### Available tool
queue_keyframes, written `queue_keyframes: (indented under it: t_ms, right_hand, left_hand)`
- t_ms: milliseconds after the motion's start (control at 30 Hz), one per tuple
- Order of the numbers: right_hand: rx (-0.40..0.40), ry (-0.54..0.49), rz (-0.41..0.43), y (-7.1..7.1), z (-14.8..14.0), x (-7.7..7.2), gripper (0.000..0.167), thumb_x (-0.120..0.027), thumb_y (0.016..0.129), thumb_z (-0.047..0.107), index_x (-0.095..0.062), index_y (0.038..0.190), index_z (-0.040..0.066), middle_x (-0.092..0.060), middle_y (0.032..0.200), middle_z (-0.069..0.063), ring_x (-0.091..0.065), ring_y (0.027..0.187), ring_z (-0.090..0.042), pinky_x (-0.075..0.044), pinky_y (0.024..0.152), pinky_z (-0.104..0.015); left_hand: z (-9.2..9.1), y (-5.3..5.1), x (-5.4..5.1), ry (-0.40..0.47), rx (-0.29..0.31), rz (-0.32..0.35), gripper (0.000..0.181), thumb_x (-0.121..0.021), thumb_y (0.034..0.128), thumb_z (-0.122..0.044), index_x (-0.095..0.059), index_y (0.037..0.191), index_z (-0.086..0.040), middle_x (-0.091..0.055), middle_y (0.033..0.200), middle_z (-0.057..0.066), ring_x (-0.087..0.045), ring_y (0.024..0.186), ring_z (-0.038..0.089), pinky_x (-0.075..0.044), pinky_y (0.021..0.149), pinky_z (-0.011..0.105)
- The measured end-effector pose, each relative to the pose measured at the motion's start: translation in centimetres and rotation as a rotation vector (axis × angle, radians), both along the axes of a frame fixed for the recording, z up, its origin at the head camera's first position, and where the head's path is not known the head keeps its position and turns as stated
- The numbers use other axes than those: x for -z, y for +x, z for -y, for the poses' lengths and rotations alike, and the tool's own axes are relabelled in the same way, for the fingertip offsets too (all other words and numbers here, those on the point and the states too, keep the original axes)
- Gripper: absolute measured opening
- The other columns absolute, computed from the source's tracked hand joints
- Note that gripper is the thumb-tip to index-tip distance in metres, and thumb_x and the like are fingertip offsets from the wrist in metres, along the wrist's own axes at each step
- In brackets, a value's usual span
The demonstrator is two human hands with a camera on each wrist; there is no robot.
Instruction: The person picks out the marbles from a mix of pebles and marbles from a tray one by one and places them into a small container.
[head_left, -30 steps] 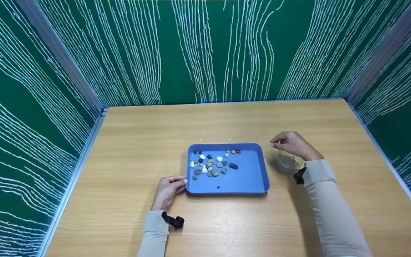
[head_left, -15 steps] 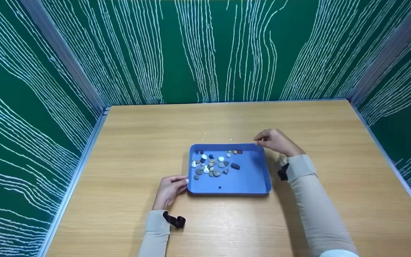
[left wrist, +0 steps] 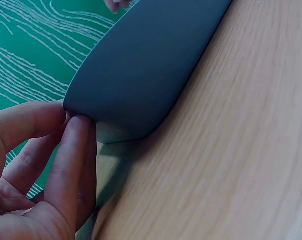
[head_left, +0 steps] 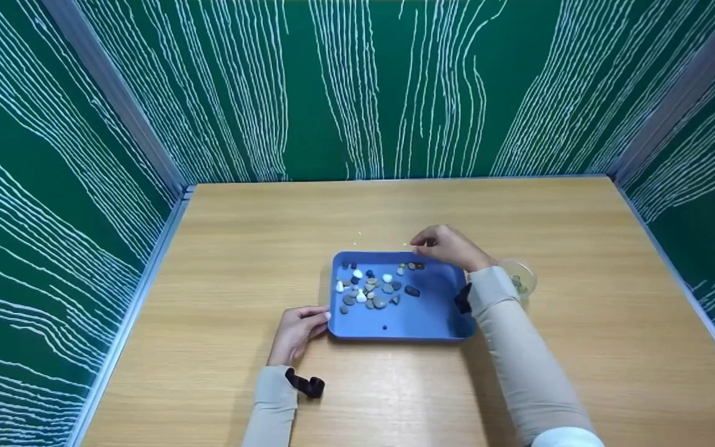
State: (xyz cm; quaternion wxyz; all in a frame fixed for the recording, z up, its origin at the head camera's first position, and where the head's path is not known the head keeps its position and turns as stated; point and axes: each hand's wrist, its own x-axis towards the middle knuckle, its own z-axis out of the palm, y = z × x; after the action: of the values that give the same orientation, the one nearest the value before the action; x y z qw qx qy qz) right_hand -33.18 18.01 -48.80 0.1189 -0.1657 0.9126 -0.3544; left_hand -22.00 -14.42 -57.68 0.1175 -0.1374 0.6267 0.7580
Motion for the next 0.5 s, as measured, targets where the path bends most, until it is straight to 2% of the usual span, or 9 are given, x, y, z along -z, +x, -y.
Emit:
queue_keyframes:
  t_ms: [233, 433, 500]
  right_hand:
    - [-0.048, -0.011, 0.001, -0.3, 2.3, 0.3, 0.026, -0.061, 0.095, 0.018, -0.068, 0.116, 0.005, -0.068, 0.110, -0.012, -0.064, 0.091, -0.023, -0.059, 0.081, -0.038]
    - [-0.073, -0.013, 0.022, -0.3, 4.1, 0.5, 0.028, -0.061, 0.095, 0.021, -0.067, 0.118, 0.006, -0.067, 0.112, -0.011, -0.064, 0.083, -0.031, -0.057, 0.063, -0.033]
    - [-0.079, -0.004, 0.014, -0.4, 4.8, 0.6, 0.027, -0.061, 0.095, 0.020, -0.067, 0.117, 0.006, -0.067, 0.112, -0.010, -0.064, 0.083, -0.031, -0.057, 0.061, -0.032]
  left_hand:
    - [0.1, -0.1, 0.0, -0.003, 0.007, 0.007, 0.033, -0.068, 0.0819, 0.006, -0.061, 0.112, 0.016, -0.070, 0.103, 0.015, -0.067, 0.090, 0.016, -0.058, 0.087, 0.030]
    - [0.2, 0.0, 0.1, -0.003, 0.018, -0.006, 0.033, -0.068, 0.0824, 0.006, -0.062, 0.112, 0.017, -0.070, 0.101, 0.013, -0.066, 0.089, 0.013, -0.059, 0.085, 0.028]
    - [0.2, 0.1, 0.1, 0.008, 0.020, -0.016, 0.032, -0.067, 0.0826, 0.006, -0.061, 0.113, 0.017, -0.069, 0.102, 0.014, -0.066, 0.089, 0.013, -0.059, 0.084, 0.027]
